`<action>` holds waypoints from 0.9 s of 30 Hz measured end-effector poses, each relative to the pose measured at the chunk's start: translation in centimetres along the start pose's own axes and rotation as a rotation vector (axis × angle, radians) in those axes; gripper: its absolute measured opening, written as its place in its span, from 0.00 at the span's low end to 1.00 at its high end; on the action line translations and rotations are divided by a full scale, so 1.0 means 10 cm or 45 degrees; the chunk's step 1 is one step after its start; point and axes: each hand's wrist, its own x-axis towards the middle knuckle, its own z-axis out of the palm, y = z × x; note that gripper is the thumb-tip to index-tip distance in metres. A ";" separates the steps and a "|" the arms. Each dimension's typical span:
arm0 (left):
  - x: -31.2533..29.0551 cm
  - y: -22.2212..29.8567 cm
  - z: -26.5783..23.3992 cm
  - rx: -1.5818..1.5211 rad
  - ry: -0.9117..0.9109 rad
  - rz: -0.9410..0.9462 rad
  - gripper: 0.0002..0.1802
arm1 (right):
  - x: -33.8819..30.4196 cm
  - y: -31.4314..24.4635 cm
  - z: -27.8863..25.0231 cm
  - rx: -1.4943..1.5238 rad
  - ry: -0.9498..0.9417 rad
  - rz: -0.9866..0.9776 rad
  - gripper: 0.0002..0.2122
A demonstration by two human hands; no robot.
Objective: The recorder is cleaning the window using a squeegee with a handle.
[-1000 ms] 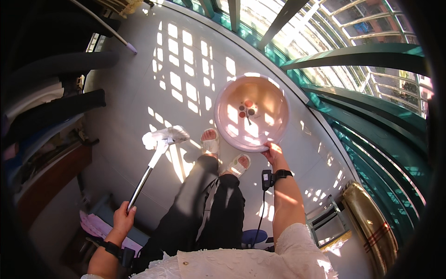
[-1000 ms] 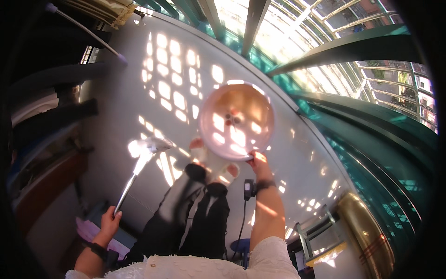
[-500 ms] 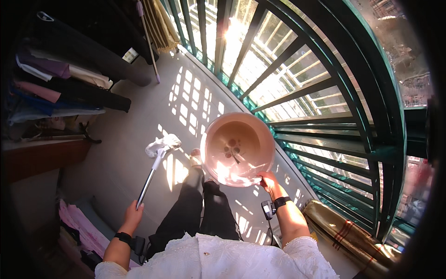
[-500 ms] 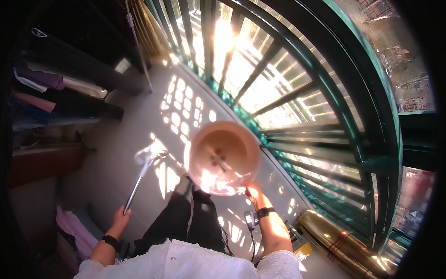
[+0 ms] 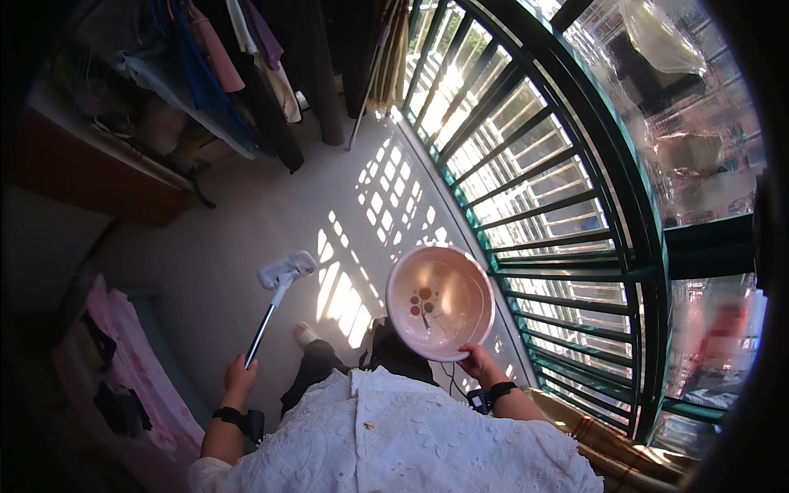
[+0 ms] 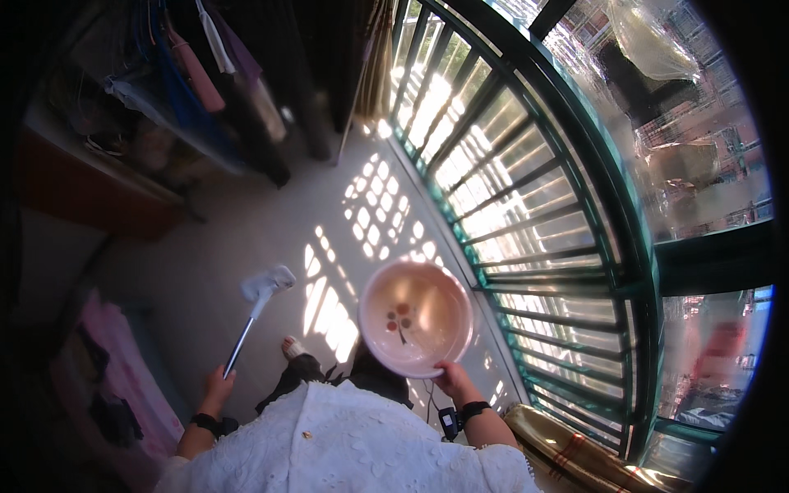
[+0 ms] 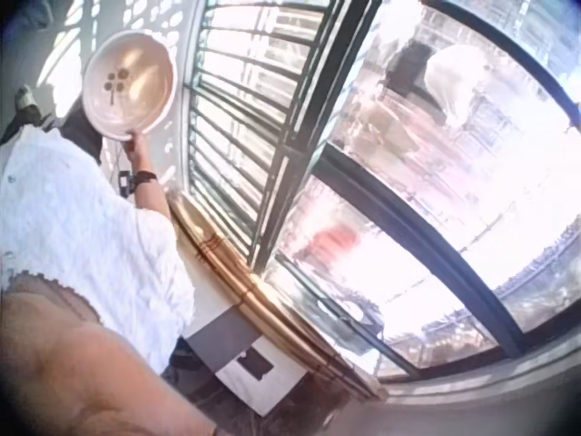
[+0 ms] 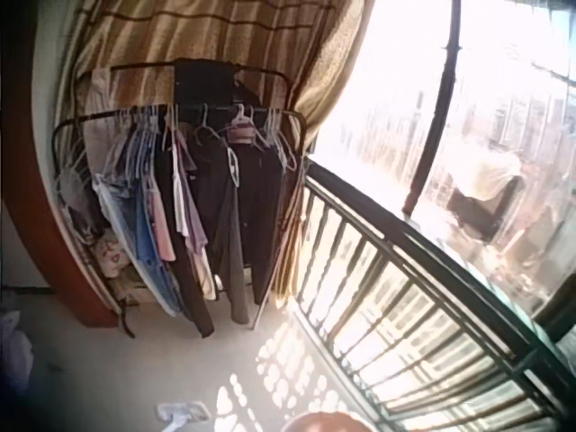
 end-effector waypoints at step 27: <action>0.84 0.13 -0.82 -0.335 -0.037 0.540 0.16 | -1.27 0.03 1.24 0.317 -0.064 -0.361 0.09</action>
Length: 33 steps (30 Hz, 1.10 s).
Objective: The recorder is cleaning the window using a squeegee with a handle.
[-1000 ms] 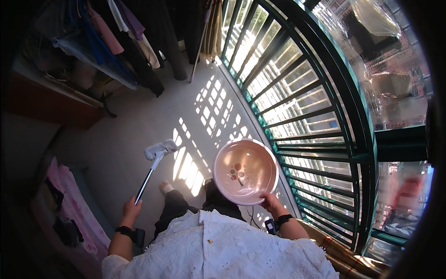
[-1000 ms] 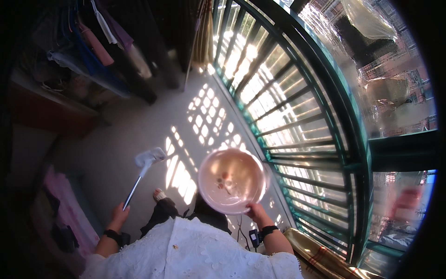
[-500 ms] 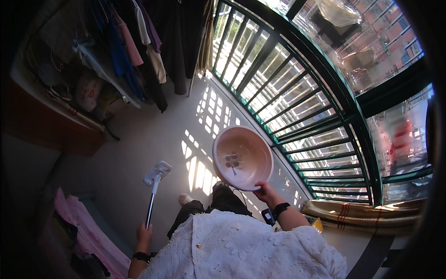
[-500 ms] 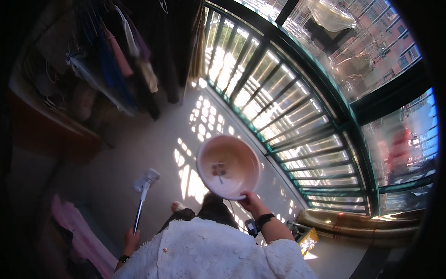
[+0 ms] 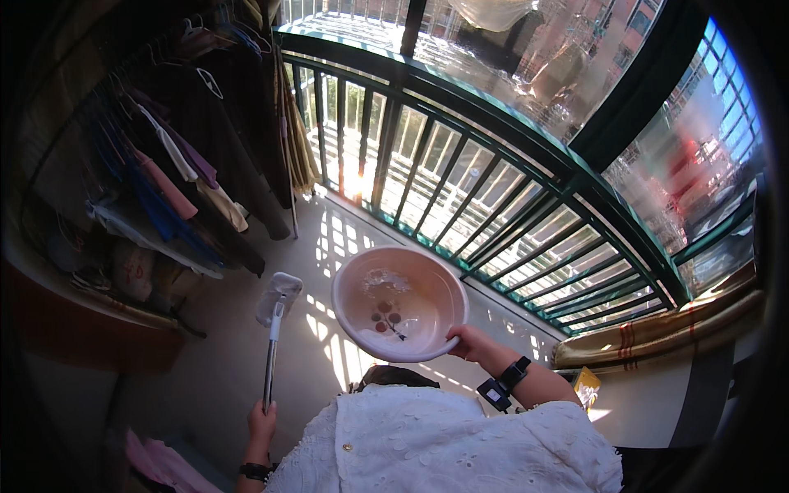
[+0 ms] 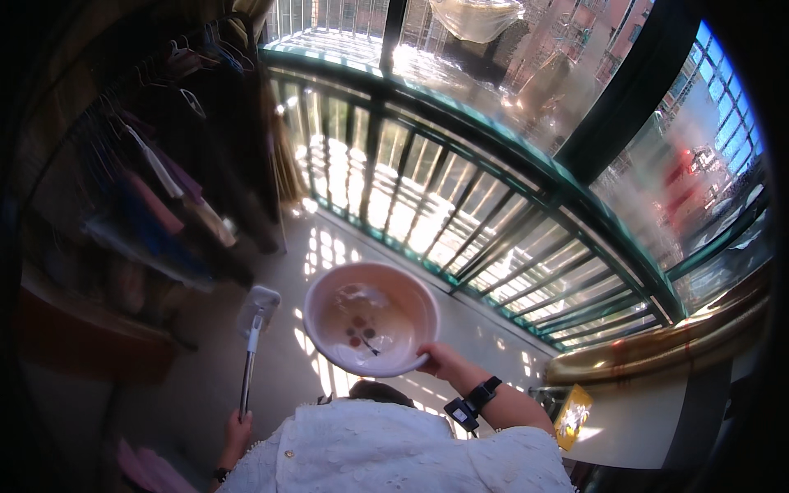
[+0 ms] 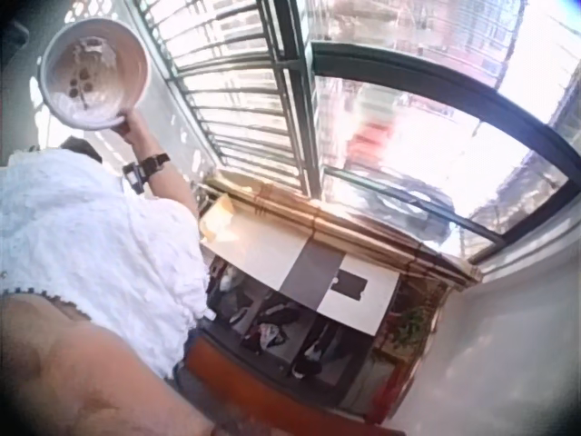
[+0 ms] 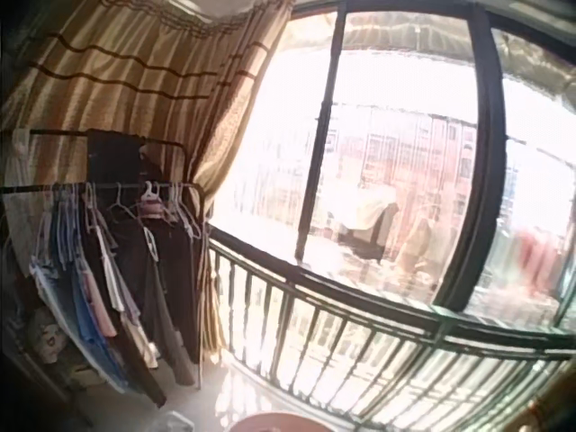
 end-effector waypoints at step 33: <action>3.12 5.62 -0.25 -0.176 -0.201 1.841 0.19 | -1.73 -3.31 -0.31 0.567 0.512 -0.831 0.13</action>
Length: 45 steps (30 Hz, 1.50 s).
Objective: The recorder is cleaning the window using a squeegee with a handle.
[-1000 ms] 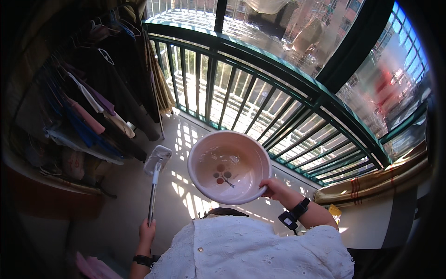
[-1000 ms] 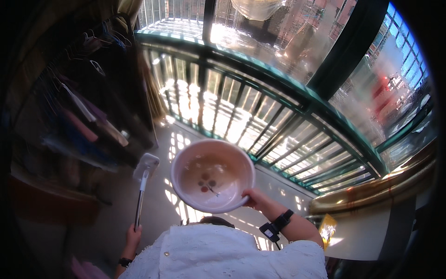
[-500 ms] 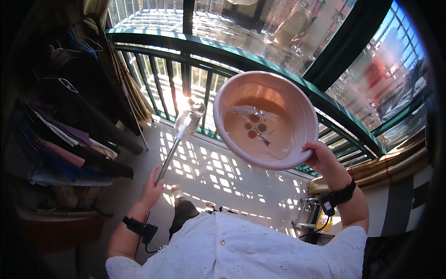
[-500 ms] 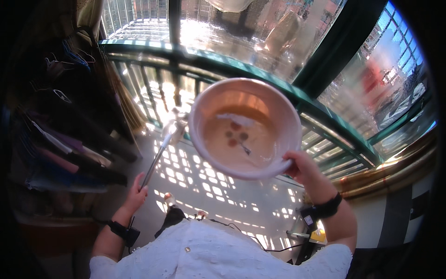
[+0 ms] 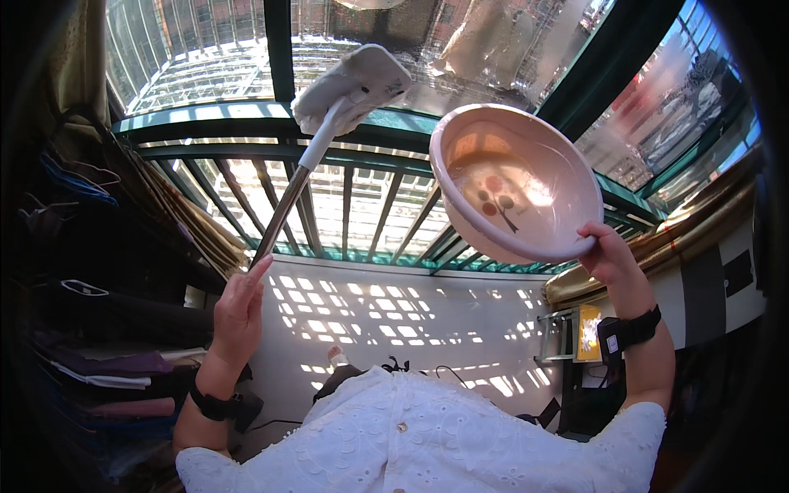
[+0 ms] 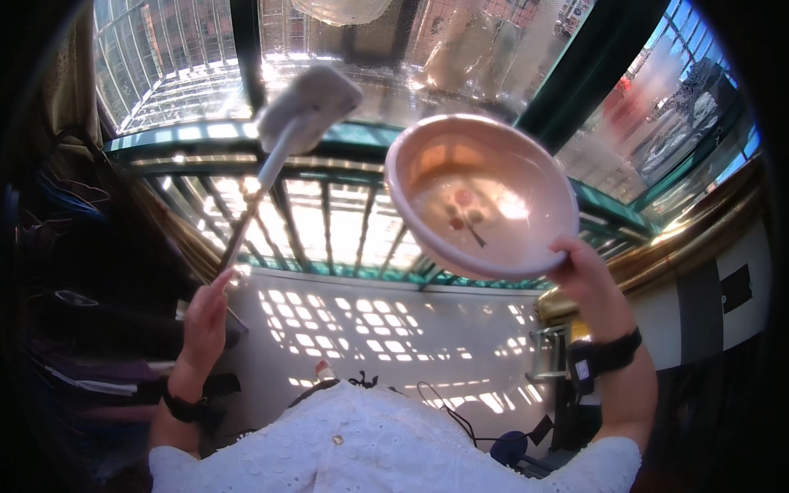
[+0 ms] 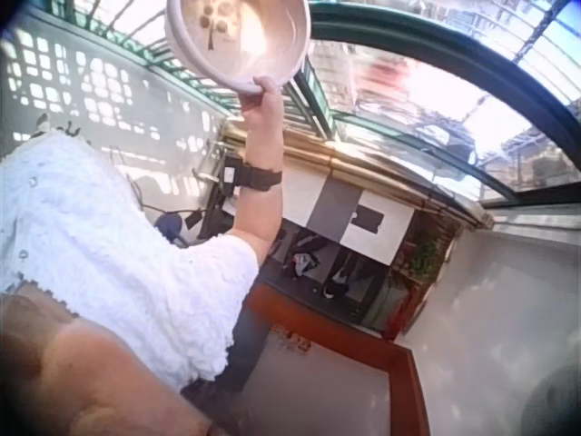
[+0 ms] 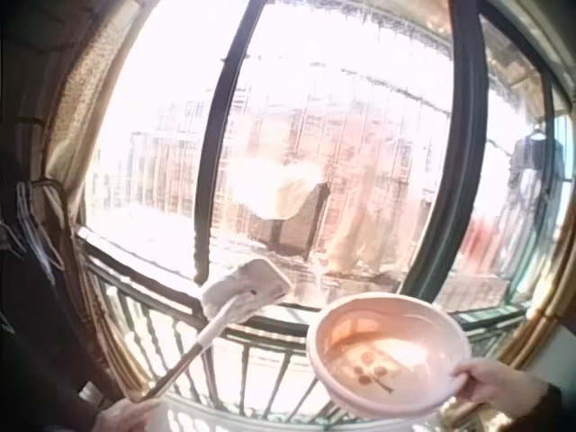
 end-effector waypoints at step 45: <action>3.13 0.32 1.20 0.032 -0.168 0.287 0.16 | 1.06 -0.84 1.09 -1.367 0.040 -1.577 0.26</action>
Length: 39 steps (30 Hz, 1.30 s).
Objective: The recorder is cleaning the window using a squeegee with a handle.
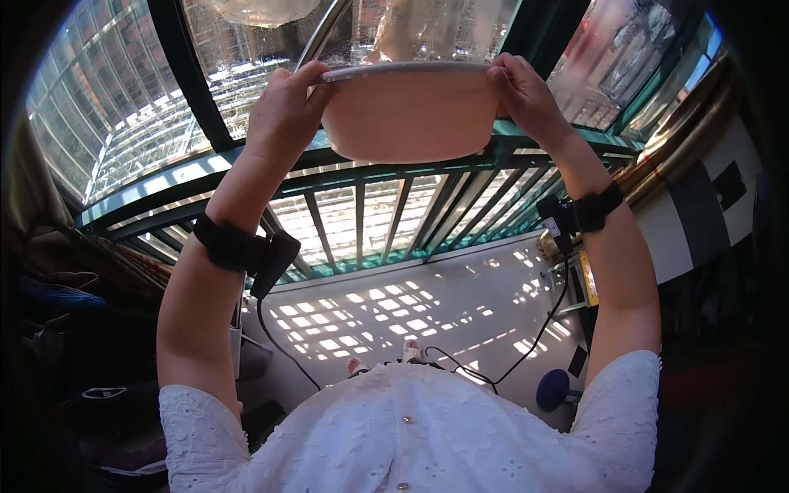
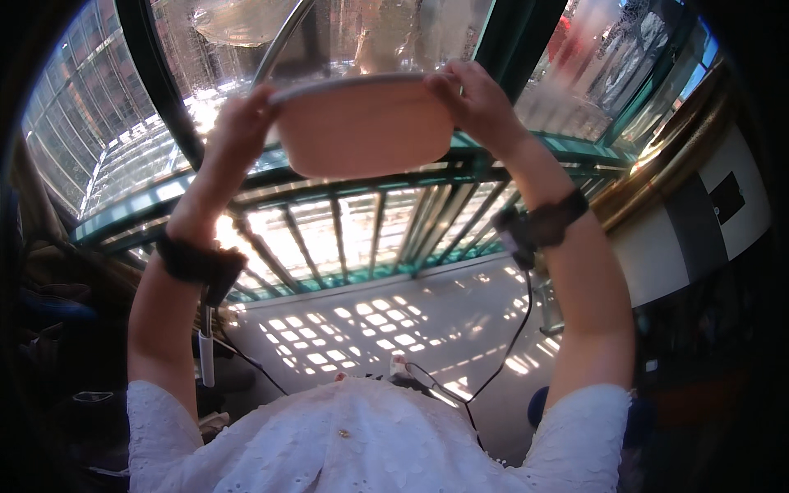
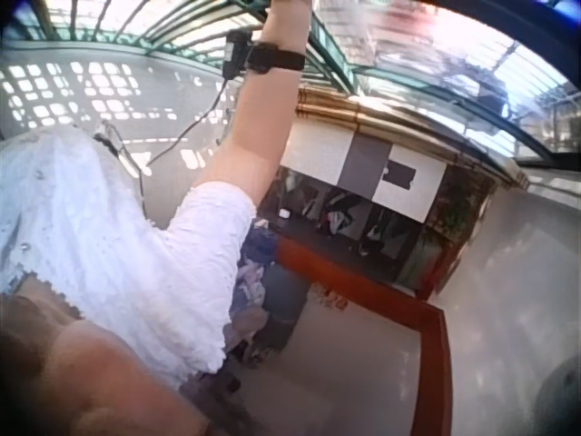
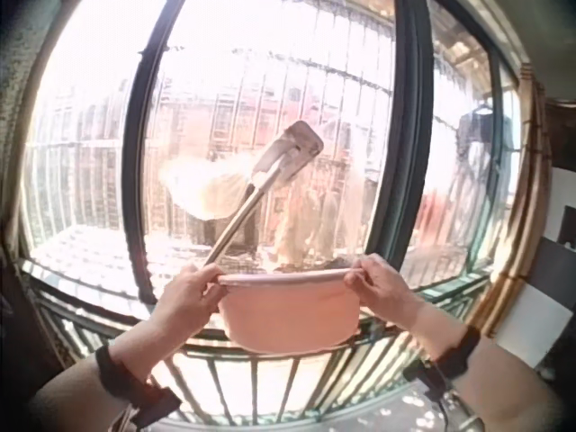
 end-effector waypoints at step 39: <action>-3.03 -0.06 -0.41 -0.159 0.200 -0.497 0.16 | 0.29 -0.02 -0.16 0.225 -0.093 0.004 0.29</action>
